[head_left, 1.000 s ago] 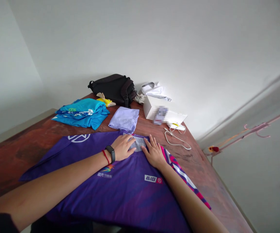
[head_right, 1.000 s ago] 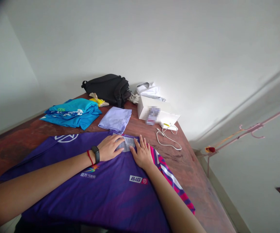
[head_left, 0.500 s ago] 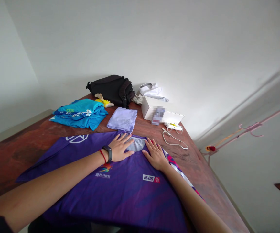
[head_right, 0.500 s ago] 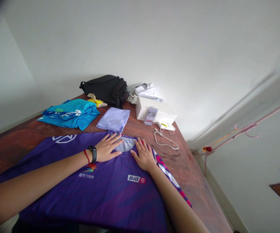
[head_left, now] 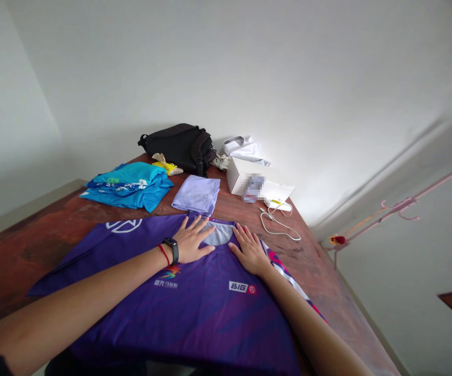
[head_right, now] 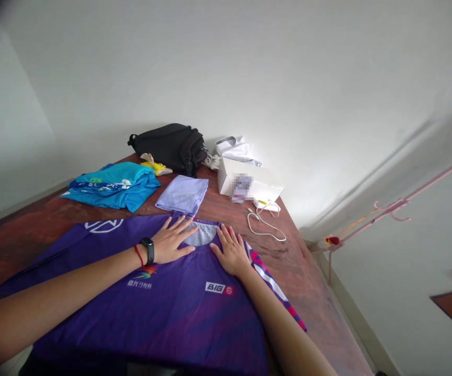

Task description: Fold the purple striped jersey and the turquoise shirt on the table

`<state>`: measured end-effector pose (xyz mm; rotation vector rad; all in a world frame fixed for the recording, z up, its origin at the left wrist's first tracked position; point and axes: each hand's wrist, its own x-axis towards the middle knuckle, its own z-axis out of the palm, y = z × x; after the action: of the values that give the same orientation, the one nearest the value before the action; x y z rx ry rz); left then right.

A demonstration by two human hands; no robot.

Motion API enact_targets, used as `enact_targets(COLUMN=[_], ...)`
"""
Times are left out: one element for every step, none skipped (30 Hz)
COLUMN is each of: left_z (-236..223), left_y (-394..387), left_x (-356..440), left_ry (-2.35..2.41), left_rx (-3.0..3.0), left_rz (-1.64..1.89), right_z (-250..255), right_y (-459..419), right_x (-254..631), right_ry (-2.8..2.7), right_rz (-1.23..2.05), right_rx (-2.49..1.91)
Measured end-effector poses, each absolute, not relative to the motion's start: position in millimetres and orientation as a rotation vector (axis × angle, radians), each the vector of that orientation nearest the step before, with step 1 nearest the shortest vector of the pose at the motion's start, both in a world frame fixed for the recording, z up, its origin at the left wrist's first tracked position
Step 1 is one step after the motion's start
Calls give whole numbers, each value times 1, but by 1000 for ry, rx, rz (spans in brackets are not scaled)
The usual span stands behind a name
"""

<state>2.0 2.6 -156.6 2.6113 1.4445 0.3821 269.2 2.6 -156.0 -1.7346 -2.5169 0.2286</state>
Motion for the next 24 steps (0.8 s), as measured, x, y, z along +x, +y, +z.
enact_targets(left_z=[-157, -157, -157, -158, -159, -160, -160, -161, -162, -162, -162, -161, -161, -160, -159, -157, -156, -155, -154, -154, -153, -153, -153, -153], left_y=[2, 1, 1, 0, 0, 0, 0, 0, 1, 1, 2, 3, 5, 6, 7, 7, 7, 6, 4, 2, -2, -7, -12, -18], left_x=[2, 2, 2, 2, 2, 2, 2, 1, 0, -1, -4, -7, -12, -17, -24, -31, -40, -49, -59, -69, -80, -92, -104, -116], left_ry=[1456, 1471, 1490, 1509, 1527, 1542, 1552, 1559, 1563, 1568, 1575, 1586, 1598, 1611, 1620, 1628, 1631, 1630, 1627, 1624, 1624, 1628, 1638, 1657], left_rx=[2608, 2603, 2598, 2592, 2588, 2586, 2585, 2586, 2586, 2584, 2580, 2573, 2564, 2555, 2547, 2541, 2537, 2537, 2537, 2539, 2539, 2538, 2534, 2528], left_rz=[385, 394, 408, 425, 445, 466, 484, 497, 504, 502, 490, 467, 435, 399, 361, 326, 294, 266, 243, 224, 207, 195, 184, 176], right_z=[-156, -155, -155, -155, -155, -155, -155, -155, -155, -155, -155, -155, -155, -154, -154, -154, -154, -154, -155, -155, -156, -157, -158, -159], right_y=[2, 1, 0, -1, -2, -3, -4, -5, -6, -7, -8, -9, -11, -13, -15, -17, -19, -22, -24, -27, -29, -31, -34, -36], right_x=[269, 269, 269, 269, 269, 270, 270, 271, 273, 274, 276, 278, 281, 284, 286, 289, 292, 295, 299, 302, 305, 309, 313, 317], right_ry=[-2514, -2510, -2503, -2495, -2487, -2479, -2471, -2466, -2462, -2461, -2461, -2462, -2462, -2462, -2462, -2459, -2454, -2448, -2440, -2432, -2421, -2411, -2400, -2386], right_rz=[228, 228, 228, 229, 232, 235, 238, 239, 238, 237, 235, 235, 237, 241, 246, 252, 256, 257, 257, 256, 256, 258, 261, 264], right_rx=[-1742, -1752, -1761, -1769, -1777, -1784, -1790, -1793, -1795, -1796, -1799, -1802, -1808, -1815, -1823, -1834, -1844, -1855, -1863, -1867, -1872, -1877, -1883, -1893])
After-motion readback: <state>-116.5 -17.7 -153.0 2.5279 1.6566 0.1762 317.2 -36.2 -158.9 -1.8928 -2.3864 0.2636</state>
